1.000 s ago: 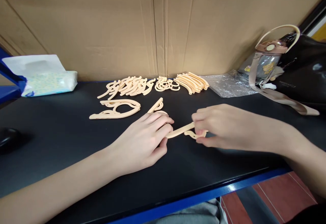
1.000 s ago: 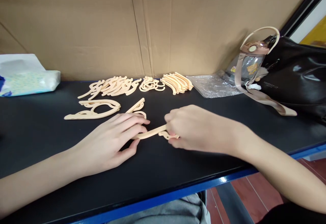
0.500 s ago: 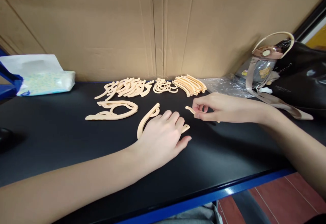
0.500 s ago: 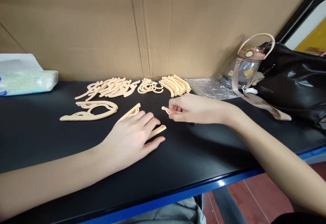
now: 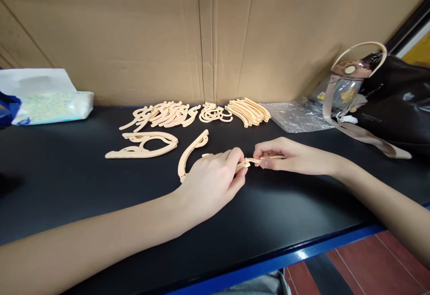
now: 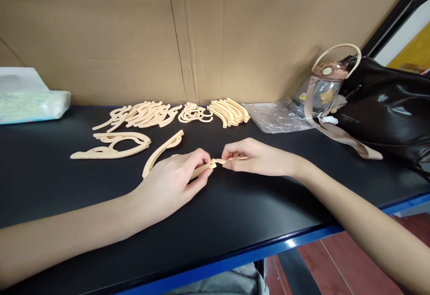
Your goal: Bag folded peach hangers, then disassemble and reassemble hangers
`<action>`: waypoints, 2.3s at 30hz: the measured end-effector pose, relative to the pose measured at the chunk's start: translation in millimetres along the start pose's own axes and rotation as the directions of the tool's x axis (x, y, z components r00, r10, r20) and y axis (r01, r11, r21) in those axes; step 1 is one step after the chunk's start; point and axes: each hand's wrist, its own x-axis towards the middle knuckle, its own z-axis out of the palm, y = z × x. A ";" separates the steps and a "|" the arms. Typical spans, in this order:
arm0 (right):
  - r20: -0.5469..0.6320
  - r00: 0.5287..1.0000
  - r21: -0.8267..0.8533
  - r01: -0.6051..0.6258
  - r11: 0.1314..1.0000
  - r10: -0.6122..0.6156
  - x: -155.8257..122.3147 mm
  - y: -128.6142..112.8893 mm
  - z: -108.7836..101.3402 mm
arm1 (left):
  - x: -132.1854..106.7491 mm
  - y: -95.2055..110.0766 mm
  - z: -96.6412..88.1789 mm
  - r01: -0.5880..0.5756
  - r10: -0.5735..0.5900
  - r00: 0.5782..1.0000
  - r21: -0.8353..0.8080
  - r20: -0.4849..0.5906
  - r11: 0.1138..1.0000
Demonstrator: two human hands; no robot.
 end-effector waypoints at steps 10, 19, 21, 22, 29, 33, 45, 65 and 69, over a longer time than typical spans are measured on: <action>-0.046 0.997 -0.126 0.062 0.990 -0.068 1.8 4.0 7.3 | 0.2 -3.0 0.3 -0.036 0.037 0.999 -0.131 0.007 0.991; -0.023 0.988 -0.230 0.140 0.963 -0.150 1.0 0.2 13.6 | -1.4 -3.2 1.0 -0.039 0.046 0.999 -0.254 0.022 0.966; -0.012 0.990 -0.185 0.135 0.973 -0.140 -0.5 -0.4 12.2 | -1.8 -3.0 1.3 -0.041 0.046 0.999 -0.260 0.010 0.965; -0.012 0.990 -0.167 0.136 0.977 -0.139 -1.2 -0.5 11.5 | -1.9 -2.9 1.3 -0.043 0.046 0.999 -0.262 0.004 0.964; 0.000 0.988 -0.206 0.150 0.967 -0.153 -1.0 0.2 10.8 | -1.3 -1.1 0.3 -0.033 0.045 0.998 -0.266 0.040 0.964; 0.020 0.986 -0.308 0.164 0.937 -0.166 -0.2 -2.6 12.7 | -0.9 1.2 -0.6 -0.019 0.039 0.996 -0.231 0.084 0.973; 0.007 0.997 -0.213 0.078 0.974 -0.078 -4.9 -2.2 8.8 | 0.9 -2.6 2.7 0.008 0.011 0.999 -0.365 0.049 0.931; 0.022 0.984 -0.413 0.168 0.895 -0.174 -6.2 -9.6 12.0 | 0.7 -3.9 1.8 0.023 0.013 0.996 -0.392 0.090 0.920; -0.045 0.991 -0.419 0.094 0.903 -0.124 -9.0 -14.1 10.7 | 2.6 -4.4 2.8 0.015 0.012 0.998 -0.407 0.064 0.913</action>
